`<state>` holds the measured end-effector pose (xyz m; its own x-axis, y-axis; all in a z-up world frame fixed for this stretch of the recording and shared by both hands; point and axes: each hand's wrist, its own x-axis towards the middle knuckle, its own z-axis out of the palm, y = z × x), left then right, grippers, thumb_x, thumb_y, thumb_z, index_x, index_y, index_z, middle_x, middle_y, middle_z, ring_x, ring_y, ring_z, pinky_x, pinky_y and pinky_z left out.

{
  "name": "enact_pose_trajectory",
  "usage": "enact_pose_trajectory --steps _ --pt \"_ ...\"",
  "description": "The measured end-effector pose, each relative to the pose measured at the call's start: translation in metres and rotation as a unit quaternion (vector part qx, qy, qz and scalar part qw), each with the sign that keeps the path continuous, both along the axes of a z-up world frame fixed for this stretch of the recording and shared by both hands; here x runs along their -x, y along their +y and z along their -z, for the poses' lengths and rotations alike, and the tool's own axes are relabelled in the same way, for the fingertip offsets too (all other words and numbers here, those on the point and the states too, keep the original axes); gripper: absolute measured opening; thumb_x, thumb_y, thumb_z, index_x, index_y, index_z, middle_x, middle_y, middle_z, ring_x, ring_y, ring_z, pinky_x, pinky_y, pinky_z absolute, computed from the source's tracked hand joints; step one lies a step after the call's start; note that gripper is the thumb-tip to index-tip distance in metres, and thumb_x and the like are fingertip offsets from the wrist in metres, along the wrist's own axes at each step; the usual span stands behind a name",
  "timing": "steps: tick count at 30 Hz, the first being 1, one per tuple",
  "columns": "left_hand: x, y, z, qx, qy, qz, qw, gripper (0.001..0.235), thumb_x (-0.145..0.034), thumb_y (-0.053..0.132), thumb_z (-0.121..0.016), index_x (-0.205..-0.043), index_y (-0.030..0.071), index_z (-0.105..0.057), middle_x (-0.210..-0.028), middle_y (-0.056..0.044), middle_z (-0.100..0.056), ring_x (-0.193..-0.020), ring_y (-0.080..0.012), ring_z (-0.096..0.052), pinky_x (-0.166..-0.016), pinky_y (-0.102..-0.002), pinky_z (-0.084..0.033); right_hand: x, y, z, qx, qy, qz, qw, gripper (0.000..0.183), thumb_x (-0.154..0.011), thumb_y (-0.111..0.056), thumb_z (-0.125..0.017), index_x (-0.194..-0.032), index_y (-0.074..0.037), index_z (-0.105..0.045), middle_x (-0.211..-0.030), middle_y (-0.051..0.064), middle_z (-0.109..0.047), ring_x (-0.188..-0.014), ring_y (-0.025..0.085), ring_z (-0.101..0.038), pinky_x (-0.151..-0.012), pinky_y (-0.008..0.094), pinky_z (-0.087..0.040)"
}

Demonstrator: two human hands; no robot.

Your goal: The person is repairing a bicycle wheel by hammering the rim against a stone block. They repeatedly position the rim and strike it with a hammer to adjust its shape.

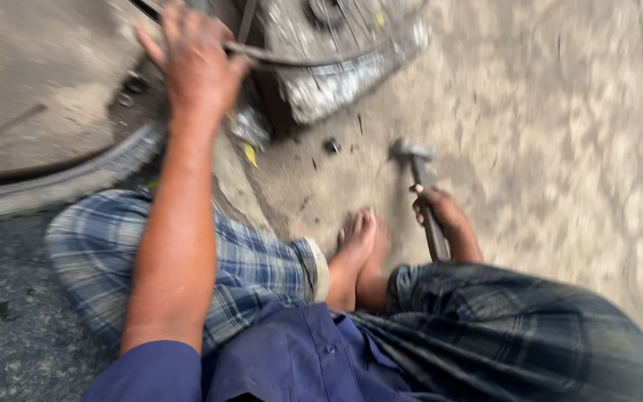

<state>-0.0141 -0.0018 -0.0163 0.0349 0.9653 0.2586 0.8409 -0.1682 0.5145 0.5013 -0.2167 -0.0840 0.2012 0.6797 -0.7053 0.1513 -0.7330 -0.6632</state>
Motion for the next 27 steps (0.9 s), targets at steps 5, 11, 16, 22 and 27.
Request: enact_pose_trajectory --steps 5,11,16,22,27 --pt "0.003 -0.003 -0.006 -0.031 -0.021 0.011 0.999 0.05 -0.084 0.035 -0.087 -0.122 0.008 -0.069 -0.144 -0.023 -0.053 -0.142 -0.0459 -0.034 -0.113 -0.075 0.001 -0.012 -0.033 0.004 -0.03 -0.417 -0.173 0.892 0.046 -0.093 -0.022 -0.074 -0.128 0.006 -0.062 -0.108 0.024 -0.067 -0.097 0.035 -0.068 -0.086 0.05 -0.055" --pt "0.004 -0.006 -0.012 -0.005 0.033 0.017 0.999 0.032 -0.089 0.033 -0.087 -0.107 0.011 -0.073 -0.144 -0.018 -0.058 -0.149 -0.0419 -0.032 -0.117 -0.073 0.001 0.022 -0.017 0.0 -0.192 -0.518 -0.224 0.803 0.041 -0.092 -0.019 -0.079 -0.127 0.001 -0.067 -0.136 0.025 -0.06 -0.125 0.039 -0.055 -0.105 0.053 -0.044" --pt "0.01 -0.008 -0.017 -0.009 0.029 0.045 0.999 0.035 -0.094 0.039 -0.084 -0.113 0.012 -0.073 -0.145 -0.017 -0.059 -0.152 -0.043 -0.031 -0.116 -0.075 -0.003 0.075 0.007 0.022 -0.303 -0.434 -0.334 0.78 0.038 -0.089 -0.021 -0.075 -0.124 -0.007 -0.068 -0.129 0.017 -0.065 -0.119 0.038 -0.061 -0.103 0.048 -0.05" --pt "0.01 -0.009 -0.021 0.018 0.049 0.041 0.998 0.037 -0.09 0.042 -0.082 -0.113 0.013 -0.073 -0.142 -0.016 -0.059 -0.158 -0.0406 -0.031 -0.122 -0.076 -0.005 0.118 0.009 0.03 -0.305 -0.331 -0.356 0.819 0.063 -0.091 -0.041 -0.072 -0.137 -0.001 -0.057 -0.142 0.025 -0.055 -0.132 0.044 -0.05 -0.111 0.053 -0.04" --pt "0.017 -0.005 -0.008 0.032 0.061 0.054 0.996 0.062 -0.082 0.064 -0.081 -0.118 0.014 -0.072 -0.15 -0.019 -0.054 -0.157 -0.0456 -0.025 -0.119 -0.077 0.001 0.122 0.001 0.012 -0.331 -0.291 -0.312 0.842 0.056 -0.096 -0.041 -0.064 -0.138 -0.003 -0.059 -0.147 0.021 -0.054 -0.133 0.042 -0.052 -0.109 0.052 -0.041"
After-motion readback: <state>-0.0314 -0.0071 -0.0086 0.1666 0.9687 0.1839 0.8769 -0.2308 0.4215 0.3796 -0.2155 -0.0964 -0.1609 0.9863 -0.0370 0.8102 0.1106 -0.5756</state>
